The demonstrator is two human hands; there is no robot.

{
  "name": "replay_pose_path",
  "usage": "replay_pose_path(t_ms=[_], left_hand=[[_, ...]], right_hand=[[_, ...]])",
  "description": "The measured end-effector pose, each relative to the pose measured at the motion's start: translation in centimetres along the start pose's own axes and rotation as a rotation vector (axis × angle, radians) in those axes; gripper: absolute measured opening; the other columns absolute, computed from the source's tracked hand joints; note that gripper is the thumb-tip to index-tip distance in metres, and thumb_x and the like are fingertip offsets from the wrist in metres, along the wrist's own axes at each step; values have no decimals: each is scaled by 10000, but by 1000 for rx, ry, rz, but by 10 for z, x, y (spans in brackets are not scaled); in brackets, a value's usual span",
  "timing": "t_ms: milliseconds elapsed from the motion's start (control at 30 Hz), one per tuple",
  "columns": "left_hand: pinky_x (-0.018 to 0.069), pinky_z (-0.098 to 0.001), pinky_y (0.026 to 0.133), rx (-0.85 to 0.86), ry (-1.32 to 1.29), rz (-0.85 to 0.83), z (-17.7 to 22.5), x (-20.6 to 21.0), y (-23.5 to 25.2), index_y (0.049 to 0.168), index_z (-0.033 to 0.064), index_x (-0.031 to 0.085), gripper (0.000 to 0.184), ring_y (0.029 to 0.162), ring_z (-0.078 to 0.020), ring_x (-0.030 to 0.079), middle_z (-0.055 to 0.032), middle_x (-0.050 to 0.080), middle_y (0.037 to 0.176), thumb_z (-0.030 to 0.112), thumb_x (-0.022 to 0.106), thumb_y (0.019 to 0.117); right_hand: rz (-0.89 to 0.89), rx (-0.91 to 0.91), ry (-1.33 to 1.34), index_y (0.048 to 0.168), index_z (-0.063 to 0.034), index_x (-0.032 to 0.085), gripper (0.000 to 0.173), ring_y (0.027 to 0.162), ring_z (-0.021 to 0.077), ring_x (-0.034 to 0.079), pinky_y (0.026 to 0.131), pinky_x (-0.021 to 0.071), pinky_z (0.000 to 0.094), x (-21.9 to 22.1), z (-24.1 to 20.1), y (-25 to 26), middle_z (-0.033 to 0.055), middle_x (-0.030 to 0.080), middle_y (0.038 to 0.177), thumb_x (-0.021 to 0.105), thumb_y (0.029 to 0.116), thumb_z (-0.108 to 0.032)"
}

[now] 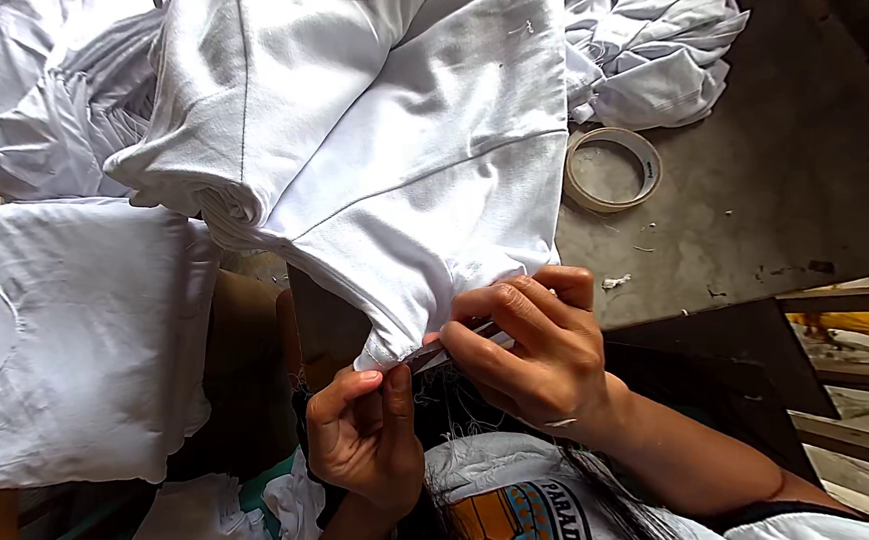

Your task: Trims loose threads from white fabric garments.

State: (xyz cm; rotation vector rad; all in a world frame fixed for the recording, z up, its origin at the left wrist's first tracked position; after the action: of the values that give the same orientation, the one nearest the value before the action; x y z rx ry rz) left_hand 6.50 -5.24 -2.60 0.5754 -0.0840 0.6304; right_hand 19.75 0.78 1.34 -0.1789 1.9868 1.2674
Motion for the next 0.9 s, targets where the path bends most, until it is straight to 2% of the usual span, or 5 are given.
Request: replay_pose_path(t_ms=[400, 600, 900], left_hand=[[578, -165, 866, 10, 14, -3, 0, -1, 0, 1164, 165, 666, 239, 975, 18, 694, 119, 725, 1089, 57, 694, 952], [575, -160, 859, 20, 24, -19, -1, 0, 1, 1165, 170, 662, 240, 969, 25, 688, 124, 719, 1089, 53, 686, 956], [575, -161, 863, 13, 27, -14, -2, 0, 1, 1157, 168, 670, 230, 975, 26, 686, 125, 718, 1079, 60, 689, 955]], right_hand=[[6, -13, 53, 986, -117, 616, 63, 845, 167, 527, 893, 318, 357, -1, 2, 0, 62, 579, 849, 563, 1017, -107], [-1, -29, -22, 976, -113, 622, 85, 831, 172, 514, 888, 305, 367, -1, 2, 3, 66, 575, 844, 550, 1021, -108], [-30, -35, 63, 977, -121, 631, 76, 841, 170, 519, 879, 306, 369, 0, 7, 3, 59, 584, 848, 563, 1010, -108]])
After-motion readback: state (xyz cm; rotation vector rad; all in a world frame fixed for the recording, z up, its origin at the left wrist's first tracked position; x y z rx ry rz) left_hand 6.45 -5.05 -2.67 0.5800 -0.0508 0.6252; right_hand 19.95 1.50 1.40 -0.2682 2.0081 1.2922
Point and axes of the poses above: each hand's wrist, its own y-axis towards the middle knuckle, its own x-axis out of the palm, z = x × y, the point moved 7 cm from there along y, towards the middle knuckle
